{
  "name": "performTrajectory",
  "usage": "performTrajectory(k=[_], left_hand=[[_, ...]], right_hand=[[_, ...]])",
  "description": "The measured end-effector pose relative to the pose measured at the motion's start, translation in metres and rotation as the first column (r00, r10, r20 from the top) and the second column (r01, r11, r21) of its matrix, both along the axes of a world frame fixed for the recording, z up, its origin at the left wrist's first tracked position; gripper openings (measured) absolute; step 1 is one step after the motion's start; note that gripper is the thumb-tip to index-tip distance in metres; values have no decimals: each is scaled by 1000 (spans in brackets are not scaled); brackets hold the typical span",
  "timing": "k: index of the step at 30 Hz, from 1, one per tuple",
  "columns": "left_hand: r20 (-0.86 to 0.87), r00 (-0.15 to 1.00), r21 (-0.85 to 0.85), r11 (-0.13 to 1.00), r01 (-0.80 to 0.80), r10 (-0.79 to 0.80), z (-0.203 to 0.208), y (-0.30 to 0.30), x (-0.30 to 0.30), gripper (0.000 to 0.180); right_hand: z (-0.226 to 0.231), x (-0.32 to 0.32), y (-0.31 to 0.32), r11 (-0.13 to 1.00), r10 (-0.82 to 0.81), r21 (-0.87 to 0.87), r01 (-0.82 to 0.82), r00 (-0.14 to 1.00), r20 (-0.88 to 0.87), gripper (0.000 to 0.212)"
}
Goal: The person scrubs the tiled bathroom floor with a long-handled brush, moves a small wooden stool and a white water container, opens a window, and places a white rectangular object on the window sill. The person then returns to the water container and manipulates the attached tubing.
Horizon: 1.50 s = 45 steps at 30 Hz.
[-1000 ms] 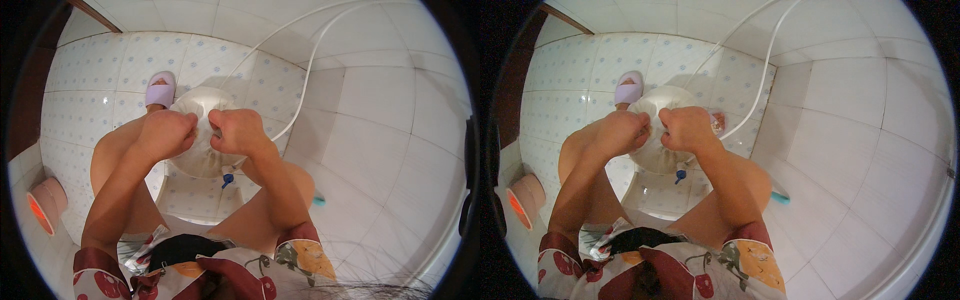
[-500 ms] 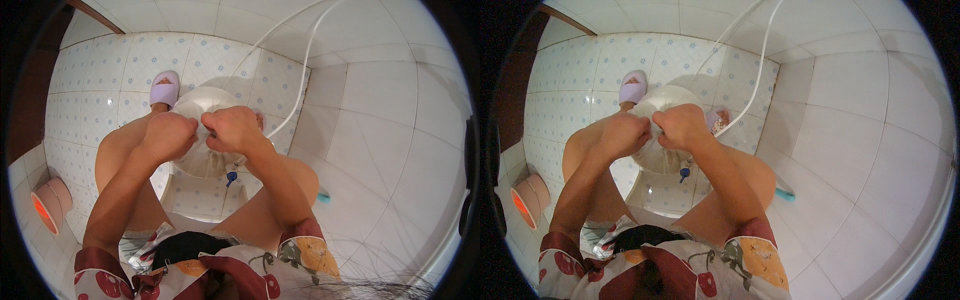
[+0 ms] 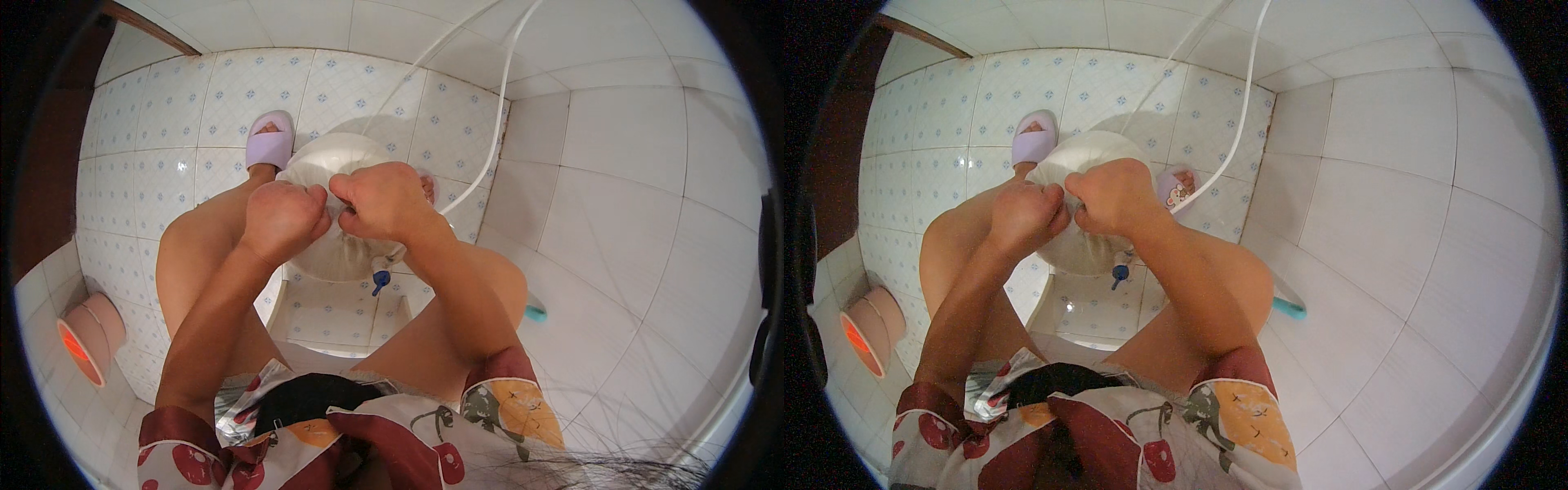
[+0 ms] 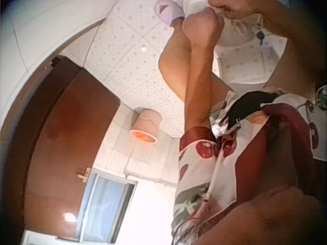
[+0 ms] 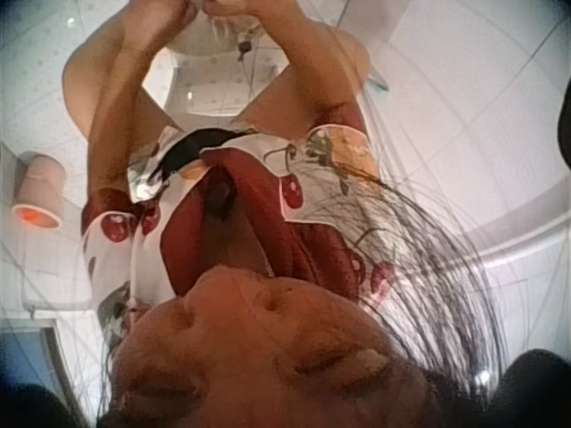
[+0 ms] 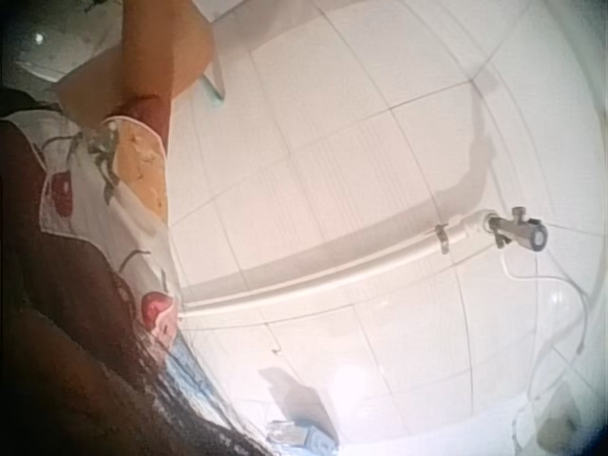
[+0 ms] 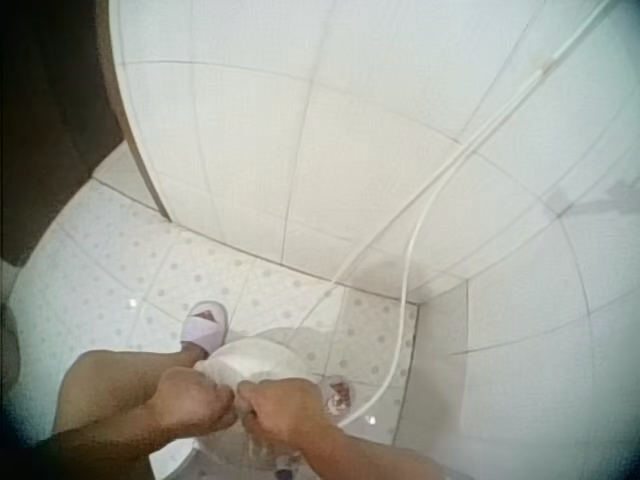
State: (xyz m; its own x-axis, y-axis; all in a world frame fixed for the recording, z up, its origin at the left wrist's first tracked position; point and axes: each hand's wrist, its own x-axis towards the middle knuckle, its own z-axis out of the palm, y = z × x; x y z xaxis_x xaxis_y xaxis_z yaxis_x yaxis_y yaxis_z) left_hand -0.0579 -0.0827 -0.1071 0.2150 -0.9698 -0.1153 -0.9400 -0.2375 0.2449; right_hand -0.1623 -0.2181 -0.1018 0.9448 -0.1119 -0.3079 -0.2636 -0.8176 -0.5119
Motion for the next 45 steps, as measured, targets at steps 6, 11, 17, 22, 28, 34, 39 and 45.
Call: performTrajectory(k=[6, 11, 17, 22, 28, 34, 39, 45], left_hand=[[3, 998, -99, 993, -63, 63, -8, 1, -1, 17], [-131, 964, -83, 966, -246, 234, -7, 1, -6, 18], [-224, 938, -32, 960, -278, 264, -4, 3, -3, 16], [-266, 952, -7, 987, -160, 152, 6, 5, 3, 15], [-271, 945, 20, 983, -183, 182, 11, 5, 4, 14], [-266, 951, 25, 987, -159, 160, 8, 12, 4, 12], [-284, 945, 15, 986, -167, 165, 12, 16, 8, 11], [-259, 960, 120, 990, -74, 103, 18, 19, 12, 14]], right_hand=[[1, -1, -2, 1000, -7, 3, 7, 1000, -19, 19], [-2, -7, -2, 998, -55, 19, 54, 998, 20, 19], [-6, -14, -2, 996, -85, 12, 84, 988, 131, 20], [-2, -13, 8, 994, -108, -12, 110, 984, 143, 24], [2, 0, 14, 979, -178, -88, 183, 982, 62, 29], [12, 7, 20, 982, -133, -144, 124, 990, -55, 33], [12, 13, 30, 969, -148, -213, 123, 983, -108, 35], [13, 8, 43, 955, -145, -273, 115, 985, -91, 33]])
